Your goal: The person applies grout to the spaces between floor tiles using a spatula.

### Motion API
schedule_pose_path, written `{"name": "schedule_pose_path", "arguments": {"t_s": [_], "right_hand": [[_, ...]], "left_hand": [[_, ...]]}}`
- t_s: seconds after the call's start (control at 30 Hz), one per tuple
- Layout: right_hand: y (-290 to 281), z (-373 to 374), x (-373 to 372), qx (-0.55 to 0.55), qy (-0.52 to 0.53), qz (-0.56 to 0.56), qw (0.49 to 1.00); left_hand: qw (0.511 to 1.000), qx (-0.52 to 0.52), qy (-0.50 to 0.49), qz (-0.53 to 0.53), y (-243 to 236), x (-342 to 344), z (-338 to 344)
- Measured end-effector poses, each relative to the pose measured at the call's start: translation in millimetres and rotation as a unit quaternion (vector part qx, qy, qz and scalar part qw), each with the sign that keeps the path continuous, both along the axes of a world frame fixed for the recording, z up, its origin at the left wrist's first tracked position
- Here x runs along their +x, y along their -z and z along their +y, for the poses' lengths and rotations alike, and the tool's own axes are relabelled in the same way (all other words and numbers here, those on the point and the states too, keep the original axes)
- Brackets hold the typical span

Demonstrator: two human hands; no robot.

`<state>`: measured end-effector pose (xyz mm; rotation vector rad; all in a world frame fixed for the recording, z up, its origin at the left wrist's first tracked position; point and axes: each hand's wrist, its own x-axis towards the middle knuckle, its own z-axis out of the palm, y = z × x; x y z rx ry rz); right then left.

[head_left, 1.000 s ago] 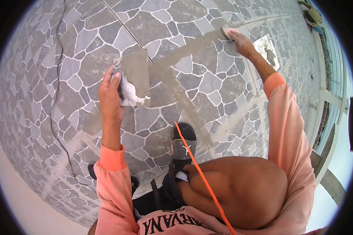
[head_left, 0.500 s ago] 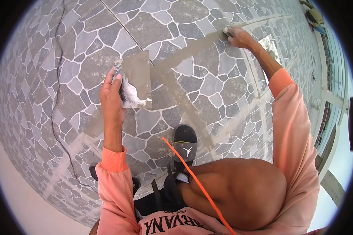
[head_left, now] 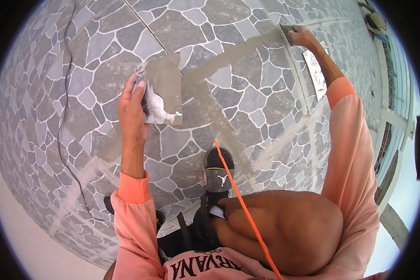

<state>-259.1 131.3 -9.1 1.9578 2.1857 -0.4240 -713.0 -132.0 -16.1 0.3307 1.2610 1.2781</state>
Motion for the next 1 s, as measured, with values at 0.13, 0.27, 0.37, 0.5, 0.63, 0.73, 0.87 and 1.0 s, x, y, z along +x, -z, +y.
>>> {"name": "schedule_pose_path", "arguments": {"t_s": [0.13, 0.27, 0.37, 0.5, 0.63, 0.73, 0.87, 1.0], "right_hand": [[28, 10, 2, 0.059, -0.044, 0.0, 0.997], [32, -5, -16, 0.062, -0.053, 0.019, 0.997], [33, -33, -48, 0.029, 0.001, 0.045, 0.999], [43, -73, -81, 0.085, -0.074, 0.037, 0.993], [36, -116, -150, 0.039, -0.071, 0.057, 0.995], [37, -154, -195, 0.044, -0.096, 0.11, 0.988], [40, -195, -242, 0.066, -0.14, 0.19, 0.97], [46, -224, -275, 0.086, -0.177, 0.237, 0.951]], "left_hand": [[1.0, 0.011, -0.002, -0.008, 1, -5, -2], [0.999, 0.008, -0.038, -0.004, 3, -20, -2], [0.999, 0.01, -0.049, -0.012, 5, -29, 2], [0.998, 0.012, -0.05, -0.025, 9, -29, 9], [0.998, 0.024, -0.056, -0.025, 8, -42, 15], [0.997, 0.043, -0.059, -0.019, 4, -46, 20], [0.995, 0.072, -0.061, -0.021, -4, -52, 19], [0.994, 0.077, -0.074, -0.007, -12, -60, 10]]}}
